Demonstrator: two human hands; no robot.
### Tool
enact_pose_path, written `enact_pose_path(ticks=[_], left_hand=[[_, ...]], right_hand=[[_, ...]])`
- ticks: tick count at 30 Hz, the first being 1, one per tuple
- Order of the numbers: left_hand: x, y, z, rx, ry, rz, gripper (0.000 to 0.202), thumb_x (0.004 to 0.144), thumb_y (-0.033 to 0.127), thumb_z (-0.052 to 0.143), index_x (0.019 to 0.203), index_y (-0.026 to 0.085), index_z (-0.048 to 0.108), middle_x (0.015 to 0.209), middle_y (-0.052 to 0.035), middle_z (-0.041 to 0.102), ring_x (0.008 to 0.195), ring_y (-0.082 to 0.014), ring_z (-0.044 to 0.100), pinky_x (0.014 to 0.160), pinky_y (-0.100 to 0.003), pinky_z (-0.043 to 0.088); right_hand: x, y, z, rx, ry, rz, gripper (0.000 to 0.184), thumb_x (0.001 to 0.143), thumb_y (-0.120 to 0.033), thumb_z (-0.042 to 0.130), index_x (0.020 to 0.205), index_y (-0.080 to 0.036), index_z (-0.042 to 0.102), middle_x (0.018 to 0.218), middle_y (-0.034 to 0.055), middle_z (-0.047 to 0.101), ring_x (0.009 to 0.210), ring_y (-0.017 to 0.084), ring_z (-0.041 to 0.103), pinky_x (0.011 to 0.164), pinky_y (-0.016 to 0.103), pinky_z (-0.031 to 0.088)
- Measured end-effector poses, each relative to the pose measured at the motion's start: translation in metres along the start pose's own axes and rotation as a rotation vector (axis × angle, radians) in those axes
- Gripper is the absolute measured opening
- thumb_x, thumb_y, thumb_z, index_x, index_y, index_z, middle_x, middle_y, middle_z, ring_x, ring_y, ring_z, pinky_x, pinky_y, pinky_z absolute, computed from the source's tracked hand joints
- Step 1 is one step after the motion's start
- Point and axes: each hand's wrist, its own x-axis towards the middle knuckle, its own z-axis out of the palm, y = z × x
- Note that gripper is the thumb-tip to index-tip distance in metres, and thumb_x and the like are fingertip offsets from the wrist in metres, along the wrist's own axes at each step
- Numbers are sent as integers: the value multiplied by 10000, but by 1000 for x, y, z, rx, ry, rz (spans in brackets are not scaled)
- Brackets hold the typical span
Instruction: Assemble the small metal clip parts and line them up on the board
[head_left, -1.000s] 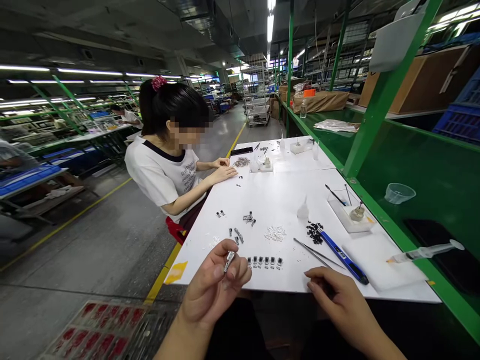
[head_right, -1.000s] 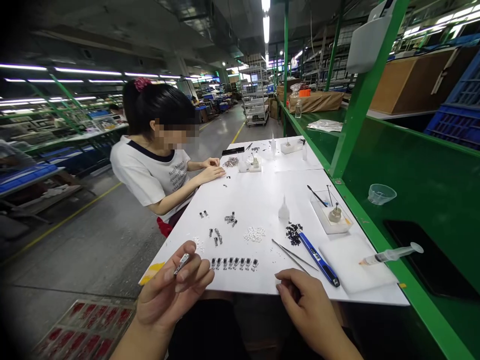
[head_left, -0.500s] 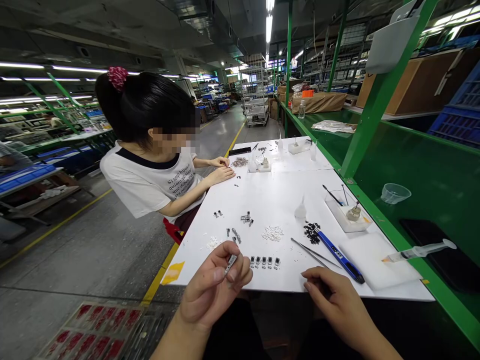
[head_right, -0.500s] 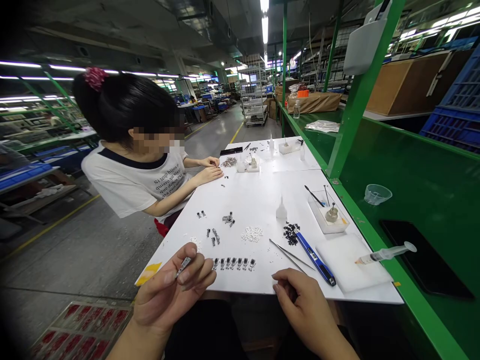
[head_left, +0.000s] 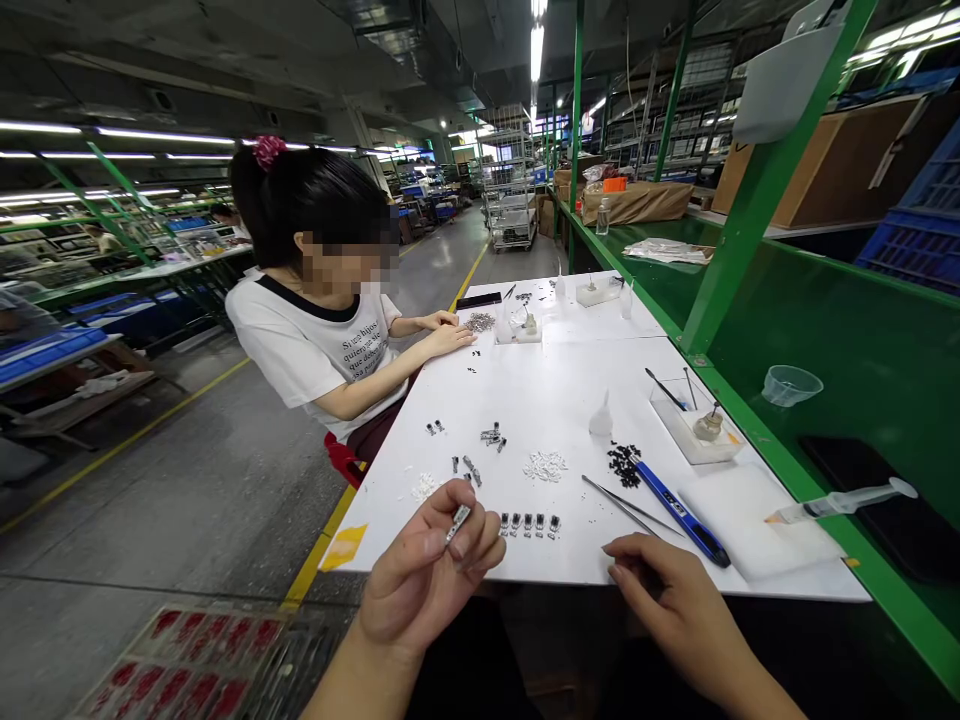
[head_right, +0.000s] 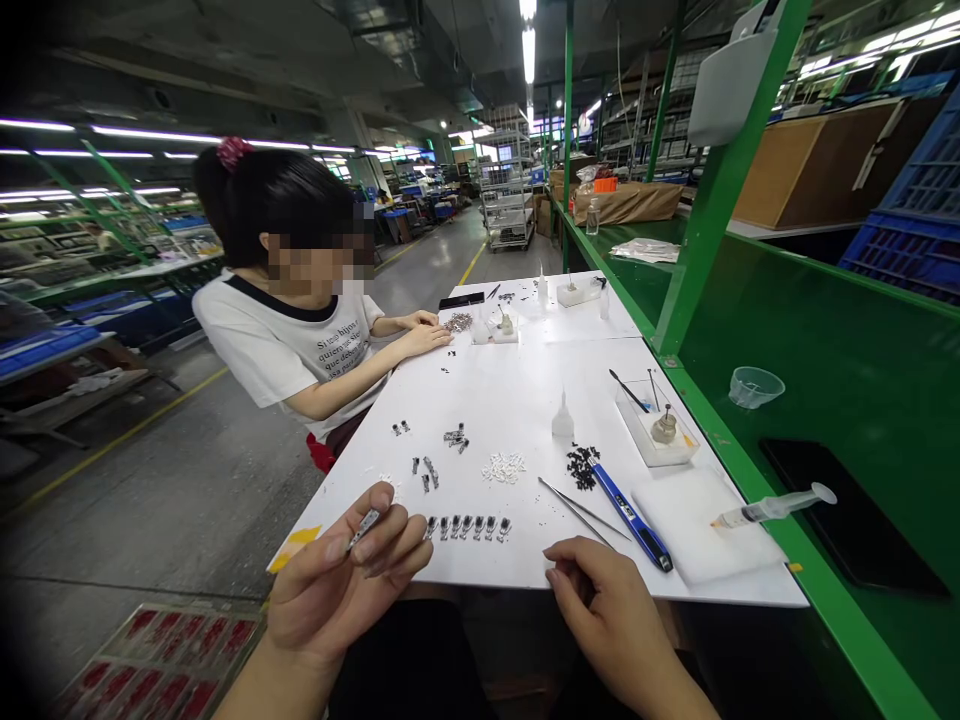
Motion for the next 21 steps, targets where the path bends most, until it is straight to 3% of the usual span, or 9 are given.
enact_pose_path(ticks=[5, 21], left_hand=[[0, 0, 2, 9, 8, -3, 250, 697, 263, 759, 929, 187, 711, 587, 59, 337, 545, -100, 229, 544, -246, 292], [-1, -2, 2, 15, -30, 2, 253, 730, 276, 760, 959, 182, 707, 595, 50, 418, 567, -98, 283, 569, -251, 288]], right_hand=[[-1, -1, 0, 12, -7, 8, 241, 952, -368, 511, 986, -211, 690, 842, 67, 734, 772, 240, 687, 724, 374, 549], [1, -3, 1, 16, -5, 18, 243, 946, -362, 508, 984, -204, 688, 829, 64, 718, 765, 235, 668, 714, 362, 522]])
